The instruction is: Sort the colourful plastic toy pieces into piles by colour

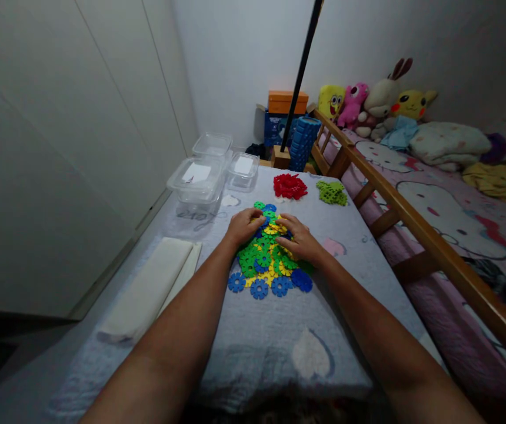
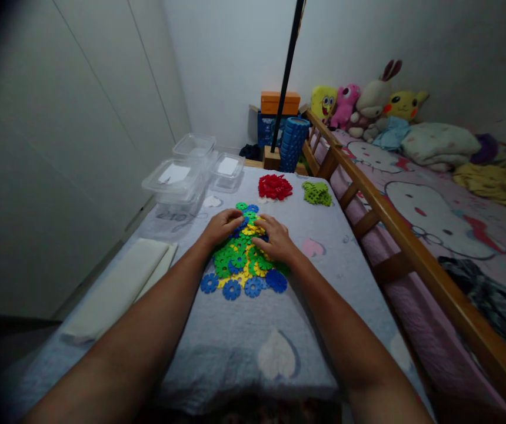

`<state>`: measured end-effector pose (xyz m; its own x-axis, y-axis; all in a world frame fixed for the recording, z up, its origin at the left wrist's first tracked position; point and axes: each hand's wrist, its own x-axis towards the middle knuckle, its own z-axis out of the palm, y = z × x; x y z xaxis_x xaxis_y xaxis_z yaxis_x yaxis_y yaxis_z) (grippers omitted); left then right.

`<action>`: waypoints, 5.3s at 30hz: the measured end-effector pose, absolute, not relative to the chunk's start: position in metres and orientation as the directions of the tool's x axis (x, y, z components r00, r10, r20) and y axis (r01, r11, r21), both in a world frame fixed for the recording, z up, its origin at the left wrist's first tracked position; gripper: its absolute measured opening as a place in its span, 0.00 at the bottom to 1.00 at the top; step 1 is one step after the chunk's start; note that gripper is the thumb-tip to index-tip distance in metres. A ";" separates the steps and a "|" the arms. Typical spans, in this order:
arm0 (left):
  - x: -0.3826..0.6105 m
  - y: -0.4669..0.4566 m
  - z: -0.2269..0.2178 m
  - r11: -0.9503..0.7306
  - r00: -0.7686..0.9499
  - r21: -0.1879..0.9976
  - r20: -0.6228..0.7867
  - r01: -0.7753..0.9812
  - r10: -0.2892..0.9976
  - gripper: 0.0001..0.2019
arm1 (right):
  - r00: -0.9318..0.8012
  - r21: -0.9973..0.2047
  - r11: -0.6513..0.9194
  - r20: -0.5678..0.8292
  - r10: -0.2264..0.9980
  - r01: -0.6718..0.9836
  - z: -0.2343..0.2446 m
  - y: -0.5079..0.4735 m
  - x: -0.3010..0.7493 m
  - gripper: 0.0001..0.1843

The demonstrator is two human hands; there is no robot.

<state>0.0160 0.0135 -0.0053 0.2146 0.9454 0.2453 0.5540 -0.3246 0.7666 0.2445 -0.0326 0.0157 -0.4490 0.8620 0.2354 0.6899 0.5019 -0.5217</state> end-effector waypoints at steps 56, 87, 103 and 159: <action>0.017 -0.076 0.035 -0.500 0.496 0.435 0.132 0.749 0.858 0.32 | -0.232 -0.645 0.483 0.437 0.869 0.592 0.009 -0.060 0.279 0.20; -0.012 -0.095 -0.004 -0.344 0.262 0.604 0.223 0.719 0.939 0.40 | -0.379 -0.484 0.355 0.051 0.924 0.800 0.029 0.043 0.189 0.23; -0.012 -0.093 -0.003 -0.380 0.269 0.611 0.270 0.694 0.925 0.40 | -0.631 -0.666 0.543 0.137 0.763 0.512 0.044 -0.031 0.208 0.16; -0.032 -0.108 -0.004 -0.407 0.412 0.481 0.102 0.776 0.906 0.63 | -0.186 -0.845 0.063 -0.044 0.982 0.531 0.019 -0.088 0.324 0.10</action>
